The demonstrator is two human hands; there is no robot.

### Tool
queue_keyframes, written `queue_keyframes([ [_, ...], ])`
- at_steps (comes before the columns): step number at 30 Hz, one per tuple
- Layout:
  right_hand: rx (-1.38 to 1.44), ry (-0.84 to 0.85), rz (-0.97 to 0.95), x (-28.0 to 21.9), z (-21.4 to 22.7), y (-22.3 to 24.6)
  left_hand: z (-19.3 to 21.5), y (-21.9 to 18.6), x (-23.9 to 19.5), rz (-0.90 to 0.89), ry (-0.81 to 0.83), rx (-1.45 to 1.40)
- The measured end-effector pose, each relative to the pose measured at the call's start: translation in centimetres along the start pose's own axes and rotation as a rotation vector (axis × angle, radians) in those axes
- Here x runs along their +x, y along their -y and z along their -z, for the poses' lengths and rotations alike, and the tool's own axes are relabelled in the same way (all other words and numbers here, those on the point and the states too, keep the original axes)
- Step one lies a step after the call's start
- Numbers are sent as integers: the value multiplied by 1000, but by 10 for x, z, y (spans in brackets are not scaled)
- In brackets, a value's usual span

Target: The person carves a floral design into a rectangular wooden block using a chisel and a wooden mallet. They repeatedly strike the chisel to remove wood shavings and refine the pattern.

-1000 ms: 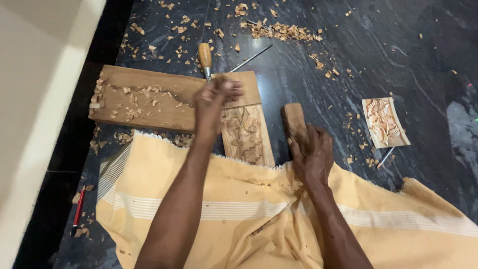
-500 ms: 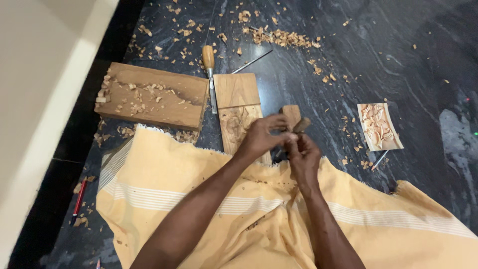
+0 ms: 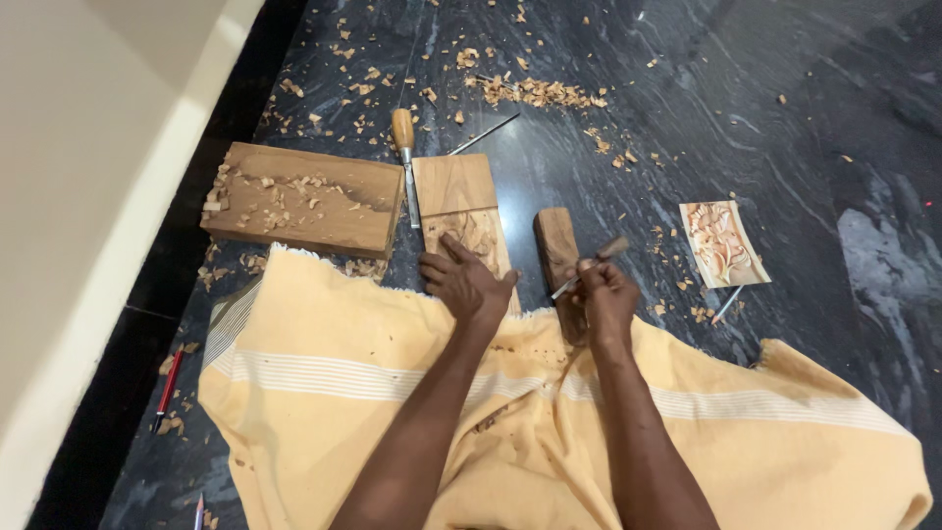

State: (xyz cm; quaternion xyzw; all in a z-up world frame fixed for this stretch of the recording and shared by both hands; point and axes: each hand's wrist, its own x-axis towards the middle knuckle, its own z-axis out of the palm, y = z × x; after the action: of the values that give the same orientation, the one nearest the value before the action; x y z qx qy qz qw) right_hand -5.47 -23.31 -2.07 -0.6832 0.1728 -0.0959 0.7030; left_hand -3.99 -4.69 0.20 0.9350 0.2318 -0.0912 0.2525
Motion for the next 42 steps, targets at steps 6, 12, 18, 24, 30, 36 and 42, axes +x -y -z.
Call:
queue_keyframes([
  [6,-1,0,-17,6,3,-10,6,-19,16,-36,145,170],
  [12,-9,-102,-46,12,8,-14,9,-9,58,-436,273,351],
  [18,-26,-100,-47,10,19,-22,35,26,77,-791,382,374],
  [24,-42,-112,4,7,17,-2,41,37,61,-831,450,440],
  [30,45,-81,36,-14,11,22,21,27,33,-825,108,409],
  [36,-402,2,428,-41,-3,10,-22,-51,-45,-572,329,-606],
  [42,-554,-37,467,-36,19,13,-32,-73,-62,-807,-54,-869],
])
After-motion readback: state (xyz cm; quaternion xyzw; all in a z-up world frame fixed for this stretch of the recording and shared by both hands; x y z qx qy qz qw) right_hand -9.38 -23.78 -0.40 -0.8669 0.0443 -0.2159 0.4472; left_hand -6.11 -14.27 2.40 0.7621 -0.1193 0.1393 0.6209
